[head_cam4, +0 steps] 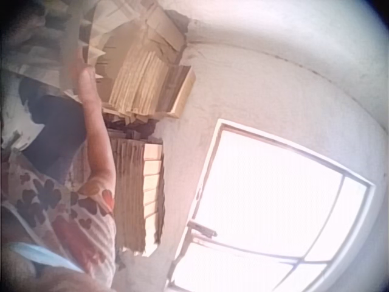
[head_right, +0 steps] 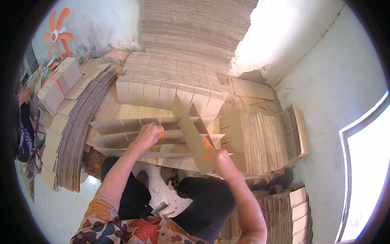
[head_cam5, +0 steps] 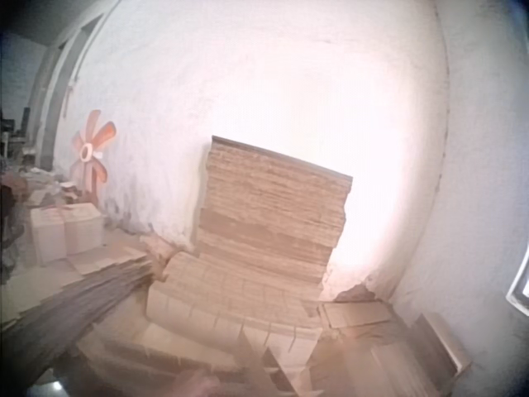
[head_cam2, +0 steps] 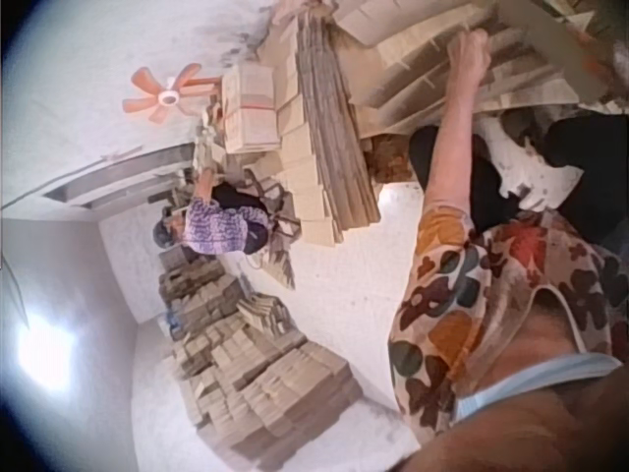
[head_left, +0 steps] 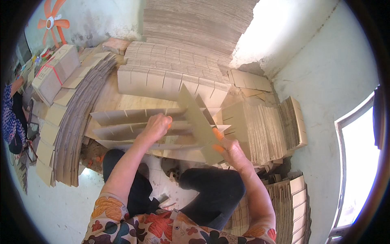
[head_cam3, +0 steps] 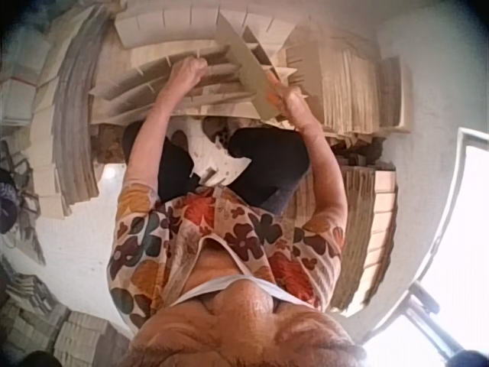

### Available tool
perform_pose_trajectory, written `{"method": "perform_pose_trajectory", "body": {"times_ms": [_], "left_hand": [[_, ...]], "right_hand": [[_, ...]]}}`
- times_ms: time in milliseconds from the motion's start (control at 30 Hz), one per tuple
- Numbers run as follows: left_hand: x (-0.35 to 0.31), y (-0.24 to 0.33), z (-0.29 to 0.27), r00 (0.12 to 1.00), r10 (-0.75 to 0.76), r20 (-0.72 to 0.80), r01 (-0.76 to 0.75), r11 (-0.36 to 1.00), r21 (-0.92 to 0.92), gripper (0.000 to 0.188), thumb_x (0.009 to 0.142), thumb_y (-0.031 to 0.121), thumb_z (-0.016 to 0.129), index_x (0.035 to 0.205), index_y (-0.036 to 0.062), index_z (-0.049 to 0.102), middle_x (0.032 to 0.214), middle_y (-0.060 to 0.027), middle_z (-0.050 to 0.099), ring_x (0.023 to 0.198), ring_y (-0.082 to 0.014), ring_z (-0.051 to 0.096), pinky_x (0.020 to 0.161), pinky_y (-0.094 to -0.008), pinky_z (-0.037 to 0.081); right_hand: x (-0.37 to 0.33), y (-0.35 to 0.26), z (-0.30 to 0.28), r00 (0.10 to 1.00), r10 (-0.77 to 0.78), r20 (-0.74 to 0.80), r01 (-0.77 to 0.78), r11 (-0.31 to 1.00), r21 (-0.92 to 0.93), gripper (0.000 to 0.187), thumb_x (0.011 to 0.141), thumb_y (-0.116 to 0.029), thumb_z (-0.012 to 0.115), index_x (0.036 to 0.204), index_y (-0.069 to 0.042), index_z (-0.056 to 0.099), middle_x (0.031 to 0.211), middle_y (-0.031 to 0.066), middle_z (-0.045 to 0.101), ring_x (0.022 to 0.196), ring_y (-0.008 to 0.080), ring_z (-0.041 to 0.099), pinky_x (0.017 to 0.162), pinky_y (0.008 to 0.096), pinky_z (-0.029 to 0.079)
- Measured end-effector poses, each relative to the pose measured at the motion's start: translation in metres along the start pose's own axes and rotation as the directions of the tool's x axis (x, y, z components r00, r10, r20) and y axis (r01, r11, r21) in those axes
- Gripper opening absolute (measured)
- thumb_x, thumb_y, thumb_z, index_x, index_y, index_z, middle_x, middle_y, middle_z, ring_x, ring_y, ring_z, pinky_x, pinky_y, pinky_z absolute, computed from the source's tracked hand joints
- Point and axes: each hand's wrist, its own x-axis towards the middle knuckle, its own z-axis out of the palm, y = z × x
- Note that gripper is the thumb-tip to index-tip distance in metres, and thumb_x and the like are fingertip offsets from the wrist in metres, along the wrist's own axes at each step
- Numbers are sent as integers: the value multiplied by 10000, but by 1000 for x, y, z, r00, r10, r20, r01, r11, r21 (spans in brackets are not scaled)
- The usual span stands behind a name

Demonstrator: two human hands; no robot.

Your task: The person sits on the floor and repeatedly folds flat cardboard sheets along pre-scored lines to form partitioned dividers. They insert each folded piece into a larger cardboard structure, stacking them to create a multi-compartment organizer.

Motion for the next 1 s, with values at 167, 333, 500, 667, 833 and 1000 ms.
{"method": "perform_pose_trajectory", "body": {"times_ms": [167,333,500,667,833,1000], "left_hand": [[14,11,-17,995,-48,86,60,988,-143,286,714,253,766,745,15,611,699,-200,618,718,-393,610,634,-476,481],[23,13,-21,987,-128,93,145,968,-204,306,720,235,772,936,31,695,815,-193,668,777,-356,645,686,-423,512],[35,9,-18,996,-86,-38,76,976,-202,342,711,243,786,946,13,692,866,-186,674,800,-332,653,690,-406,518],[42,22,-21,991,5,-134,-45,954,-297,427,736,397,748,822,-6,637,838,-171,650,823,-334,612,712,-430,481],[10,53,-38,991,136,-20,-137,977,-165,441,678,228,809,1034,18,653,977,-157,663,885,-313,619,732,-378,511],[-47,58,-52,871,190,-454,-297,938,-177,467,635,137,823,1027,-15,620,967,-143,662,817,-312,598,693,-379,498]], "right_hand": [[4,16,20,985,-145,-94,142,989,-39,572,832,-28,616,1371,-14,424,939,316,581,795,407,615,688,368,505],[7,11,12,998,-29,54,31,999,-45,603,830,-26,621,1388,-9,393,909,308,588,767,410,608,673,390,500],[8,16,13,978,-184,101,188,981,-37,614,822,-14,604,1398,-19,391,808,272,590,707,401,595,649,414,487],[7,34,52,965,-107,238,142,981,-132,554,823,-22,574,1359,0,435,822,256,612,718,408,603,671,445,483],[1,12,28,982,10,186,56,936,-349,490,844,-170,638,1293,-35,497,819,231,630,766,392,612,655,455,493],[-34,108,-5,862,-109,-495,-262,740,-619,536,770,-248,708,1232,-50,522,893,137,599,803,319,593,653,413,492]]}}
